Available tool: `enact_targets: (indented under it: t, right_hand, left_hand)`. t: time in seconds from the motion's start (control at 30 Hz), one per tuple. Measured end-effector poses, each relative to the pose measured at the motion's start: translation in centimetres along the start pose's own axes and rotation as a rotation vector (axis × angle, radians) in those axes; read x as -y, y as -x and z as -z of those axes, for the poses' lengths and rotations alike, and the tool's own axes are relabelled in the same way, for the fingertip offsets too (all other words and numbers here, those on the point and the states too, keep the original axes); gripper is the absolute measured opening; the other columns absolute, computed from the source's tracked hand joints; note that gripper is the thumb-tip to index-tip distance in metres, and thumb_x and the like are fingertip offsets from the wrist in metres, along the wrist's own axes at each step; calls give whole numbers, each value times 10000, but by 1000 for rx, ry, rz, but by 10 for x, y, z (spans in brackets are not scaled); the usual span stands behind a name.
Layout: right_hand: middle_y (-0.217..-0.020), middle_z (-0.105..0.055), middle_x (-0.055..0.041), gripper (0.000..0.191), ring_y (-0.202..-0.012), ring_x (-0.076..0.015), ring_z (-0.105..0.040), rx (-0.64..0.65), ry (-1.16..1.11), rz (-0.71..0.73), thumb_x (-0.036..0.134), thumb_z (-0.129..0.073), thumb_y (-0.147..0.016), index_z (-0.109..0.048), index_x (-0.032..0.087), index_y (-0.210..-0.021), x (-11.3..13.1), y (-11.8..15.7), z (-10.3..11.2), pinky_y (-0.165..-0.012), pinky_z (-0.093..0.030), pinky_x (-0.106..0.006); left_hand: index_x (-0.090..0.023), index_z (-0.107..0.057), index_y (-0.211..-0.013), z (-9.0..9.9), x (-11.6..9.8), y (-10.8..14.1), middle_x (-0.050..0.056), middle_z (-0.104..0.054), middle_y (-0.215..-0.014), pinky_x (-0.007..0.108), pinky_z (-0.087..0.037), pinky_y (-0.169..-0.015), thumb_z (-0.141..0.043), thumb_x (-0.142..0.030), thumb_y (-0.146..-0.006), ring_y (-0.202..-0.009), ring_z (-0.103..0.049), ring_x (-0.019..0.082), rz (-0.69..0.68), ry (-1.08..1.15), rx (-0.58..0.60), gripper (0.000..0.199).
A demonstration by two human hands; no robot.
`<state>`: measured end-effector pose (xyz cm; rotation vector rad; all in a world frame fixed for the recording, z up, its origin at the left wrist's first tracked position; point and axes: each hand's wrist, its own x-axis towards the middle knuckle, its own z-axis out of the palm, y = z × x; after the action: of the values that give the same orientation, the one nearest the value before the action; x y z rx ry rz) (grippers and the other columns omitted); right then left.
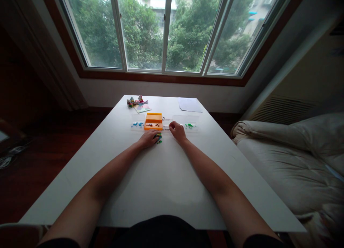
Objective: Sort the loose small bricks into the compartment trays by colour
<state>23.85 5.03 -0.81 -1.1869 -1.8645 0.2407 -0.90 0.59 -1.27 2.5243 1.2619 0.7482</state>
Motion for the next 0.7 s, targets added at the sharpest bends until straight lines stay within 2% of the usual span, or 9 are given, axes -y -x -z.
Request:
enact_targets:
  t: [0.1, 0.2, 0.4, 0.57, 0.7]
  right_hand:
    - [-827, -663, -27, 129, -739, -168, -559, -118, 16, -30, 202, -543, -829, -648, 194, -904, -6, -3, 6, -736, -433, -276]
    - [-832, -658, -43, 137, -750, -183, -558, -221, 40, -122, 225, -534, -826, -646, 189, -898, -16, -6, 13, -743, -439, -290]
    - [-864, -674, -76, 246, -784, -211, -592, -291, 64, -322, 304, -521, -883, -658, 167, -1035, -35, -8, 27, -793, -457, -319]
    - [-913, -697, -100, 258, -831, -224, -618, -197, 64, -272, 269, -479, -902, -674, 162, -1031, -23, -6, 25, -816, -465, -322]
    - [-856, -694, -62, 224, -779, -199, -608, -89, 61, -135, 239, -506, -880, -697, 179, -980, -4, -3, 14, -784, -463, -292]
  left_hand:
    - [-249, -671, -1298, 0, -1, 0, 78, -630, -1381, 394, -467, -1109, -586, -348, -941, -1284, -575, 253, -45, 28, 41, 380]
    - [-248, -675, -1294, 0, -2, 0, 76, -643, -1364, 375, -469, -1107, -568, -365, -955, -1273, -590, 242, -74, 78, 49, 374]
    - [-229, -730, -1169, 0, 3, -1, 110, -700, -1236, 436, -509, -1051, -513, -336, -983, -1177, -640, 253, 10, 78, -98, 305]
    - [-231, -763, -1094, 2, 7, -2, 126, -701, -1171, 517, -494, -1049, -500, -313, -981, -1172, -615, 292, 75, 2, -132, 298]
    - [-232, -718, -1227, 4, -4, -2, 135, -637, -1208, 507, -459, -1060, -545, -406, -970, -1195, -566, 310, 71, -85, -77, 355]
